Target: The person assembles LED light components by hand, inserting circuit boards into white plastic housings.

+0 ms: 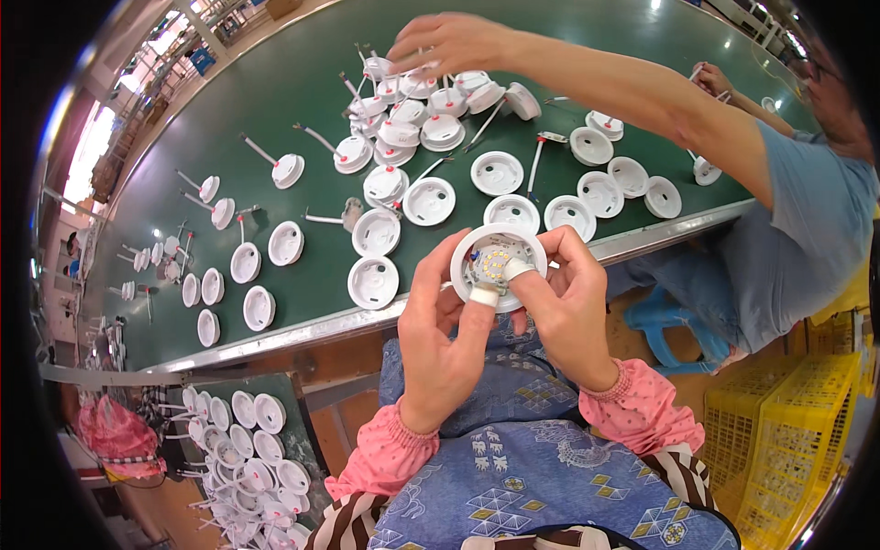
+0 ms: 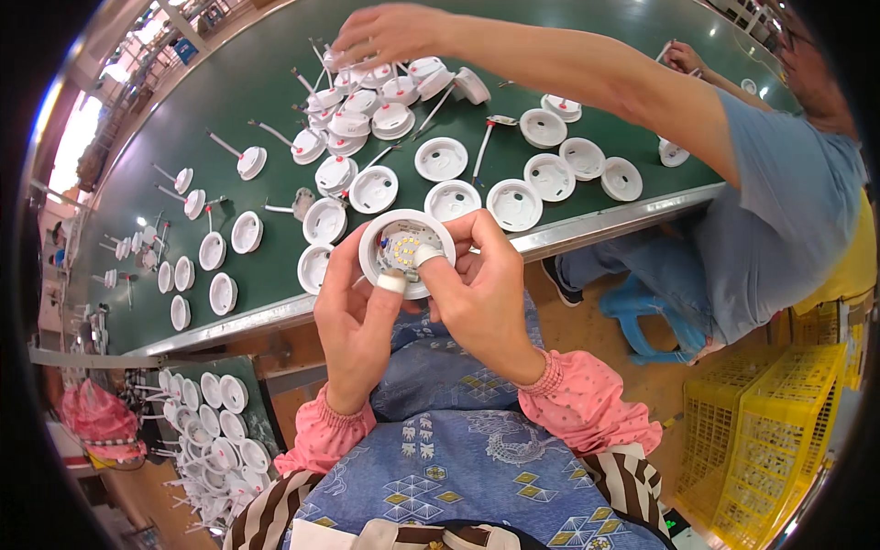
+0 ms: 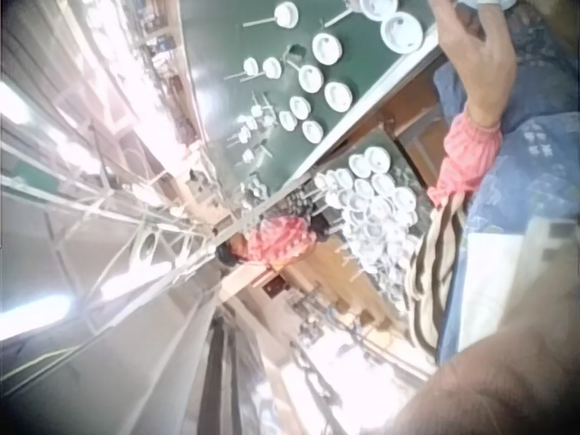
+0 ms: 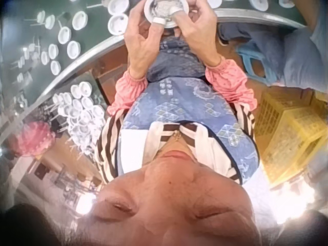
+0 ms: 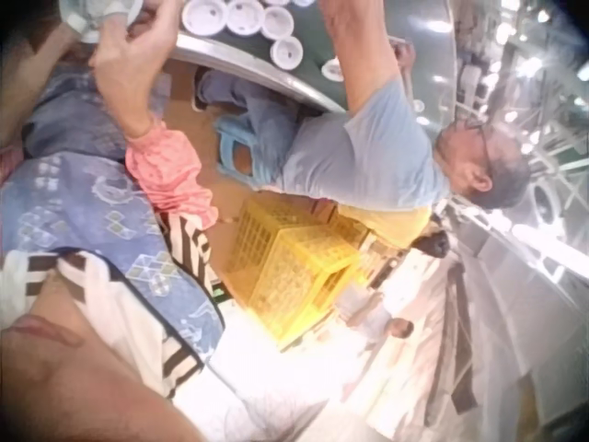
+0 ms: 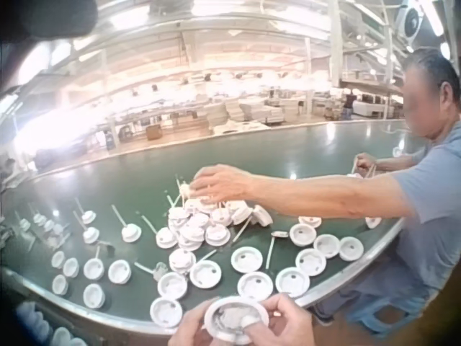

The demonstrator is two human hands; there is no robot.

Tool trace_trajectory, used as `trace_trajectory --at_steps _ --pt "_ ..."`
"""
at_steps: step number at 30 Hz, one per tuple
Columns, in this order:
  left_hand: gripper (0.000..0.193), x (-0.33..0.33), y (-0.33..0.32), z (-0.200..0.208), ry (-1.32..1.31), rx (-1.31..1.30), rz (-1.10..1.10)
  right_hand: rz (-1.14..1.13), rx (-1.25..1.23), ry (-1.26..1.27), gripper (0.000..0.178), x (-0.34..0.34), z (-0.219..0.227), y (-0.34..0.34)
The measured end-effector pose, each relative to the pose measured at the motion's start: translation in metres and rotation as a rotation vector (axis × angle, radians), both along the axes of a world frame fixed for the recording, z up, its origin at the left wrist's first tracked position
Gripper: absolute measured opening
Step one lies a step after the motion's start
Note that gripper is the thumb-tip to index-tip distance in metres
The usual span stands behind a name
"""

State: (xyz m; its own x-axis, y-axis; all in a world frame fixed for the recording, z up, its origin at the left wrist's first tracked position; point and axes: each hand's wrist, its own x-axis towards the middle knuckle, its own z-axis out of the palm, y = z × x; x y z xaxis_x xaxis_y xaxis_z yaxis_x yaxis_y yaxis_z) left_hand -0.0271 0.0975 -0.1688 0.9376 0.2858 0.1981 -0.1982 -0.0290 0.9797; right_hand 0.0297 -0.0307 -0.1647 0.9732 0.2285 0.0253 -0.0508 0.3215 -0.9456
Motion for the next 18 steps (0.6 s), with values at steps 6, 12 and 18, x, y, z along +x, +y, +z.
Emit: trace_trajectory --at_steps 6,12,18 --pt "0.034 0.002 0.010 -0.005 0.007 -0.001 0.072 0.066 -0.085 -0.074 0.020 -0.005 0.001 0.005" --pt "0.032 -0.002 0.019 -0.004 0.004 0.108 0.054 0.166 -0.384 -0.290 0.018 0.004 -0.004 0.001" --pt "0.035 0.001 0.026 -0.011 0.016 0.105 0.032 0.148 -0.295 -0.275 0.016 0.003 -0.010 0.008"
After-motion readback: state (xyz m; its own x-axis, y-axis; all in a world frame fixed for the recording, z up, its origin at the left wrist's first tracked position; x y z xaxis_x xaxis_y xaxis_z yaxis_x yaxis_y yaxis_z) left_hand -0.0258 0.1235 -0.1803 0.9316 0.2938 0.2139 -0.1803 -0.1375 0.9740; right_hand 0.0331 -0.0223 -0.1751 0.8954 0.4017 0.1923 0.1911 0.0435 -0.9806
